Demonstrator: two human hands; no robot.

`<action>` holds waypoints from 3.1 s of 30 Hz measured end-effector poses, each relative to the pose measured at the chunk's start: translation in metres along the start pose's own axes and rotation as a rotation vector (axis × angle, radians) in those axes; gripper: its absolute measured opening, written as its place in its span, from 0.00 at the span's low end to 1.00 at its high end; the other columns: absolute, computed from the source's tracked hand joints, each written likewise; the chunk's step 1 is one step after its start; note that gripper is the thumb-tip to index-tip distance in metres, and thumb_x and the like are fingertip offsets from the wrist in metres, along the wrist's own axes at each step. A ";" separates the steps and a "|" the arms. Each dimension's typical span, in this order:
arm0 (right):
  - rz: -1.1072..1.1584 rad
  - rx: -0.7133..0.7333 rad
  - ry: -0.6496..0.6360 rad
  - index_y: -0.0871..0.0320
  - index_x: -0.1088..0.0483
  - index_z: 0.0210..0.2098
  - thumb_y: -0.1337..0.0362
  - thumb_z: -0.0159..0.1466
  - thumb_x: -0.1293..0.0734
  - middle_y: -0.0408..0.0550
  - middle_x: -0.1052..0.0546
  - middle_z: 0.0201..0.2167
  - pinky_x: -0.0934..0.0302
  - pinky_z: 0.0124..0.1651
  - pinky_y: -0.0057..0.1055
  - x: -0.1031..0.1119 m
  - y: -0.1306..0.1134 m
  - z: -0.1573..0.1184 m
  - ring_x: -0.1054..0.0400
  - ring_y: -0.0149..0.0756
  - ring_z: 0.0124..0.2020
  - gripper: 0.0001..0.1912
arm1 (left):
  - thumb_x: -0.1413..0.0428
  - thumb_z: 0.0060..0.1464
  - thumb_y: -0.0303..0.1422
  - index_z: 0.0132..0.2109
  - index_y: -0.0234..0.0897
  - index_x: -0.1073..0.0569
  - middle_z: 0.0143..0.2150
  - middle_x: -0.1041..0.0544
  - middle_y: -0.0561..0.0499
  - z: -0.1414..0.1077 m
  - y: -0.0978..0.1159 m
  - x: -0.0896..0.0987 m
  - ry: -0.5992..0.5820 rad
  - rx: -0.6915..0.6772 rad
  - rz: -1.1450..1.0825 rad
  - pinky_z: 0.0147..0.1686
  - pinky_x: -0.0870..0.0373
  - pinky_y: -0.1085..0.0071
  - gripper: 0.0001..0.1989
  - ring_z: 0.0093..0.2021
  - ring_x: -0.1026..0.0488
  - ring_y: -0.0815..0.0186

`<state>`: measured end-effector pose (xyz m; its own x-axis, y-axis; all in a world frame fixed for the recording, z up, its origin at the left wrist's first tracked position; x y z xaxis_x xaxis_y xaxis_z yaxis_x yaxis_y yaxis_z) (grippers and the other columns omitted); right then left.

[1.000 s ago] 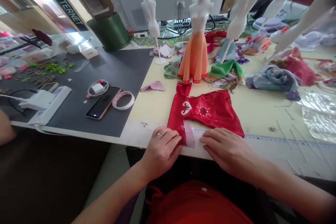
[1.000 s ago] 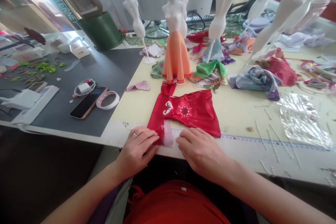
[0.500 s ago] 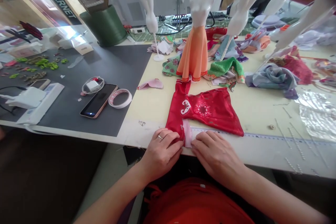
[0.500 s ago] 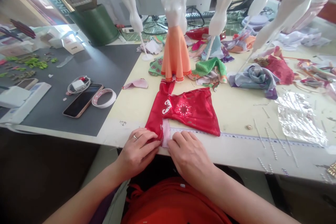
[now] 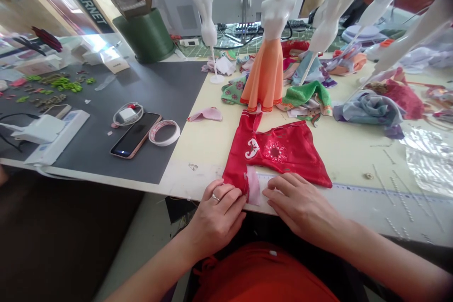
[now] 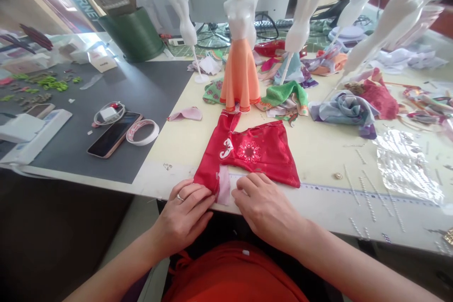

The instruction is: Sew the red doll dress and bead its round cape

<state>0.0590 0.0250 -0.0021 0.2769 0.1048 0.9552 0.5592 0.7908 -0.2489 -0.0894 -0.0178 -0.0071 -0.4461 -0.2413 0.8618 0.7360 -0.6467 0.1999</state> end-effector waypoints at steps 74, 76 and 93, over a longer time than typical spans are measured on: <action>0.149 -0.232 0.536 0.57 0.33 0.32 0.75 0.59 0.40 0.48 0.29 0.31 0.41 0.51 0.46 -0.017 -0.034 0.009 0.36 0.37 0.35 0.08 | 0.47 0.54 0.27 0.49 0.32 0.28 0.46 0.26 0.45 -0.005 -0.006 -0.002 0.001 0.026 -0.100 0.56 0.39 0.56 0.15 0.47 0.33 0.61; 0.150 -0.221 0.535 0.57 0.33 0.32 0.75 0.59 0.40 0.48 0.29 0.32 0.41 0.51 0.46 -0.018 -0.034 0.009 0.36 0.37 0.35 0.08 | 0.47 0.54 0.27 0.49 0.32 0.28 0.46 0.26 0.45 -0.005 -0.006 -0.003 -0.002 0.026 -0.104 0.56 0.39 0.56 0.15 0.47 0.33 0.61; 0.136 -0.209 0.456 0.58 0.32 0.31 0.75 0.58 0.39 0.49 0.30 0.31 0.42 0.51 0.46 -0.018 -0.035 0.012 0.36 0.38 0.35 0.08 | 0.46 0.53 0.26 0.48 0.31 0.28 0.45 0.26 0.45 -0.003 -0.008 -0.001 -0.005 0.036 -0.149 0.56 0.38 0.58 0.13 0.47 0.33 0.62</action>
<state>0.0255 0.0027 -0.0087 0.6445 -0.1121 0.7563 0.6255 0.6462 -0.4373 -0.0969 -0.0147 -0.0108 -0.5491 -0.1408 0.8238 0.6797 -0.6488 0.3421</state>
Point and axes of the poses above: each hand's wrist, its own z-axis towards the middle knuckle, its own x-axis out of the back of the hand, y = z × x, the point moved 6 cm from there along z, towards the middle knuckle
